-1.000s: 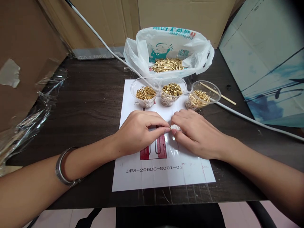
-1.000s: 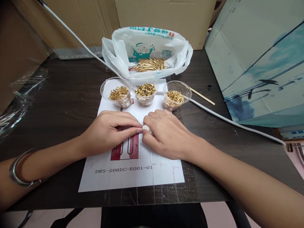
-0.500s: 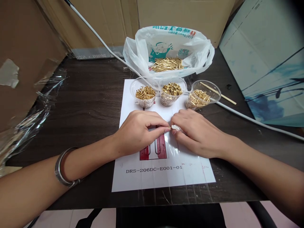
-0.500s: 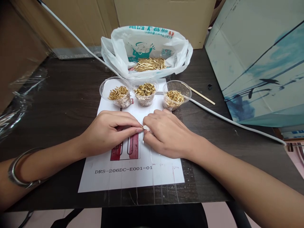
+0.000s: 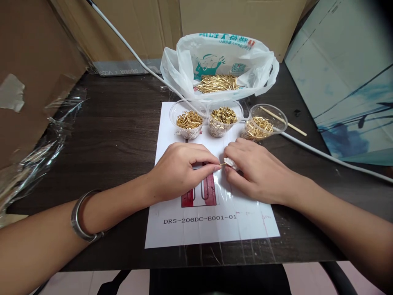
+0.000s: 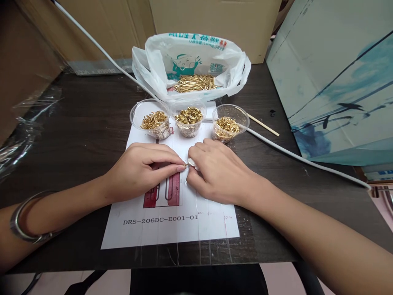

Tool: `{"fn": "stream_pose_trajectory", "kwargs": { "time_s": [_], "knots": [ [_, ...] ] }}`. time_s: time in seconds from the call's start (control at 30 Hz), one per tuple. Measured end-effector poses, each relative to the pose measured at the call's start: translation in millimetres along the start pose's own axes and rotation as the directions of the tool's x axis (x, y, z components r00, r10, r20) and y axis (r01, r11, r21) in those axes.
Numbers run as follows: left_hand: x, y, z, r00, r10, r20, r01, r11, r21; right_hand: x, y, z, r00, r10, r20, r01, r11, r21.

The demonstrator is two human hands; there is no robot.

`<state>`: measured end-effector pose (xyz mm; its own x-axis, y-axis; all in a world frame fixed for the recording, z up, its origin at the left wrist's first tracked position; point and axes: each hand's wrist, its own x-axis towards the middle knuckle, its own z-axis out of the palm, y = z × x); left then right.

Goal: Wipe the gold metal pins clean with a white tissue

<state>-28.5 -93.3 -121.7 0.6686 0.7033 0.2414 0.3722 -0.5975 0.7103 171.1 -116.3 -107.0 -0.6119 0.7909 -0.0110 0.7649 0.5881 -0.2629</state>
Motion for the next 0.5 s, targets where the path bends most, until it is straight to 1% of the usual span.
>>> {"fn": "stream_pose_trajectory", "kwargs": {
  "time_s": [0.1, 0.3, 0.5],
  "knots": [
    [-0.2, -1.1, 0.4, 1.0, 0.008, -0.003, -0.008, 1.0, 0.008, -0.4, -1.9, 2.6, 1.0, 0.005, -0.006, -0.006, 0.999, -0.046],
    [-0.7, -2.2, 1.4, 1.0, 0.028, -0.011, -0.028, 1.0, 0.013, -1.4, -4.8, 4.5, 1.0, 0.016, -0.023, -0.017, 0.998, -0.068],
    [-0.5, -1.1, 1.2, 1.0, 0.023, -0.013, -0.023, 1.0, 0.021, -1.7, -7.8, 4.6, 0.999, 0.007, -0.052, -0.016, 0.986, -0.167]
  ]
}}
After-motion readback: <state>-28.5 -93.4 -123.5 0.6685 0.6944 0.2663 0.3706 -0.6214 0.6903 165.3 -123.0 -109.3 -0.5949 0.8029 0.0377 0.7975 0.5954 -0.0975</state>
